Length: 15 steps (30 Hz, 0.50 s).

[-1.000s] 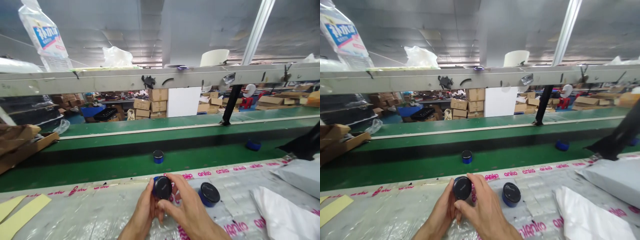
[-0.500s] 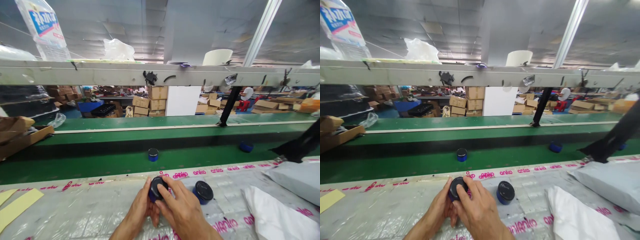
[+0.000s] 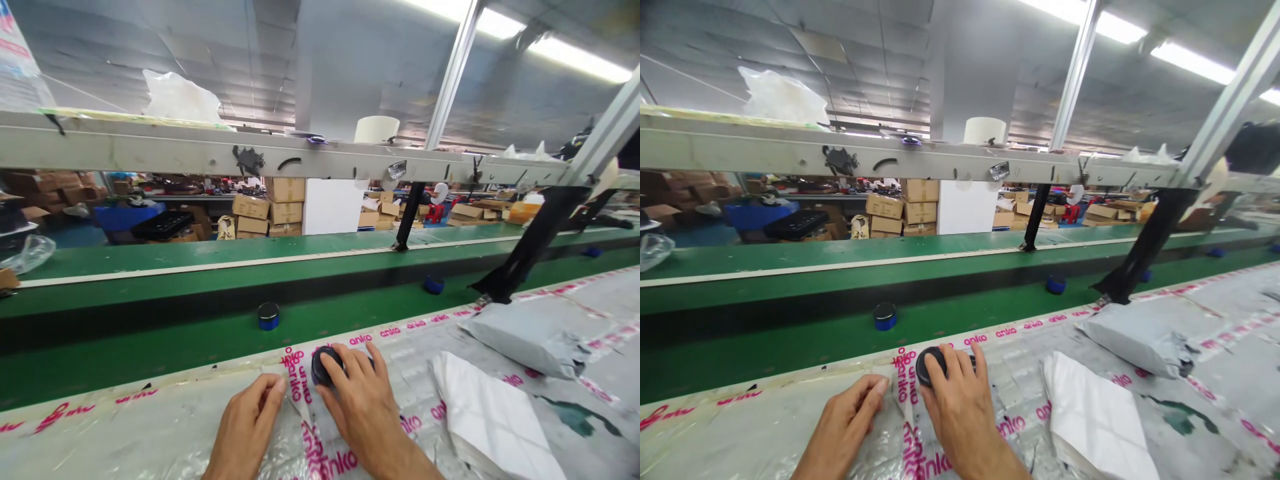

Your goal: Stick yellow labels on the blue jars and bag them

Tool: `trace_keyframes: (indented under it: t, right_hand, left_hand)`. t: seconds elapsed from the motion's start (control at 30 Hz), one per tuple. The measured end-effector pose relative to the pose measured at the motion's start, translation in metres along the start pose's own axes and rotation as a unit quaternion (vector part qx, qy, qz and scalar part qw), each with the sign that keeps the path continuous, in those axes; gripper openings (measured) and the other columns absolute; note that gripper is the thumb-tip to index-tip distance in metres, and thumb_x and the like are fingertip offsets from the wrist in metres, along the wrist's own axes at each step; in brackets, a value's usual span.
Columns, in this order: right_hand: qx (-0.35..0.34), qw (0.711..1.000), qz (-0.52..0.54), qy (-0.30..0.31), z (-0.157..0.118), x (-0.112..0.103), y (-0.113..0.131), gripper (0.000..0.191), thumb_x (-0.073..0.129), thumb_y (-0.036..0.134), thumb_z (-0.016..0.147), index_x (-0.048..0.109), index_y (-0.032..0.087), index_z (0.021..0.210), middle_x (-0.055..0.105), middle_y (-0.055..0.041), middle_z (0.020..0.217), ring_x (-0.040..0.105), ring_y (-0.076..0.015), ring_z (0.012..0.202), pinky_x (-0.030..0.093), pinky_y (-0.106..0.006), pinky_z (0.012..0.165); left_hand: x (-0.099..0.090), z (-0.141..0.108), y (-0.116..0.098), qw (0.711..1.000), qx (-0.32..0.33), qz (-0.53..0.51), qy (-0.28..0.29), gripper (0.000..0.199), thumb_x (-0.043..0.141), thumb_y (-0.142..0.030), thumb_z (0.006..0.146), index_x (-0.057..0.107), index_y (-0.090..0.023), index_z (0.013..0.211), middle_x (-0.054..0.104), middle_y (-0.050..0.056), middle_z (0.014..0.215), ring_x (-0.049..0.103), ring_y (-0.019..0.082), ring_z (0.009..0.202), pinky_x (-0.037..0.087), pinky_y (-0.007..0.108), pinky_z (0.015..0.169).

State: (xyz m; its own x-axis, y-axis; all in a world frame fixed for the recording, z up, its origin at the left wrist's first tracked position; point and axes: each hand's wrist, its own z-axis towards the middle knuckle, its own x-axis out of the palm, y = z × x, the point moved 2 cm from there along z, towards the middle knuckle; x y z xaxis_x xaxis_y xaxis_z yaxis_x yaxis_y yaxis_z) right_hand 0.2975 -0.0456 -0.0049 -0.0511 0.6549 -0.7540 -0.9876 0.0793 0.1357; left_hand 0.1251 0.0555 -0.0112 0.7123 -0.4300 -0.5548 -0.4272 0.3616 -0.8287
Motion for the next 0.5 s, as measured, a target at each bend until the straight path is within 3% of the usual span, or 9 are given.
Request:
trace_keyframes:
  t: [0.1, 0.23, 0.37, 0.5]
  right_hand:
    - [0.010, 0.999, -0.016, 0.036, -0.011, 0.005, -0.017, 0.049, 0.076, 0.027, 0.083, 0.058, 0.025, 0.128, 0.070, -0.0076, 0.124, 0.062, -0.0312, 0.113, 0.027, -0.064, 0.114]
    - [0.048, 0.997, -0.017, 0.059, -0.021, -0.003, -0.045, 0.066, 0.076, 0.031, 0.082, 0.049, 0.018, 0.141, 0.056, -0.0149, 0.145, 0.050, -0.0363, 0.131, 0.037, -0.061, 0.112]
    - [0.122, 0.978, 0.060, 0.159, -0.029, -0.004, -0.069, 0.061, 0.067, 0.026, 0.085, 0.050, 0.014, 0.141, 0.058, -0.0176, 0.141, 0.056, -0.0339, 0.127, 0.050, -0.052, 0.104]
    - [0.102, 0.965, 0.151, 0.187, -0.029, -0.006, -0.088, 0.065, 0.051, 0.017, 0.086, 0.039, 0.013, 0.150, 0.052, -0.0161, 0.148, 0.050, -0.0276, 0.136, 0.044, -0.049, 0.113]
  left_hand:
    - [0.002, 0.001, 0.005, 1.000, 0.009, 0.003, 0.006, 0.045, 0.041, -0.061, 0.096, 0.067, -0.025, 0.095, 0.069, 0.000, 0.076, 0.064, 0.021, 0.071, 0.046, 0.027, 0.064]
    - [0.004, 0.000, 0.009, 0.999, 0.038, 0.010, 0.008, 0.039, 0.046, -0.058, 0.095, 0.067, -0.025, 0.102, 0.072, 0.001, 0.086, 0.066, 0.020, 0.077, 0.048, 0.027, 0.070]
    - [0.003, -0.005, -0.001, 0.997, 0.073, 0.036, 0.000, 0.032, 0.052, -0.053, 0.095, 0.067, -0.027, 0.105, 0.070, 0.001, 0.090, 0.063, 0.018, 0.072, 0.049, 0.026, 0.066]
    - [-0.002, -0.005, -0.014, 0.996, 0.086, 0.021, 0.015, 0.029, 0.054, -0.051, 0.094, 0.068, -0.028, 0.105, 0.070, 0.003, 0.103, 0.065, 0.018, 0.077, 0.051, 0.024, 0.063]
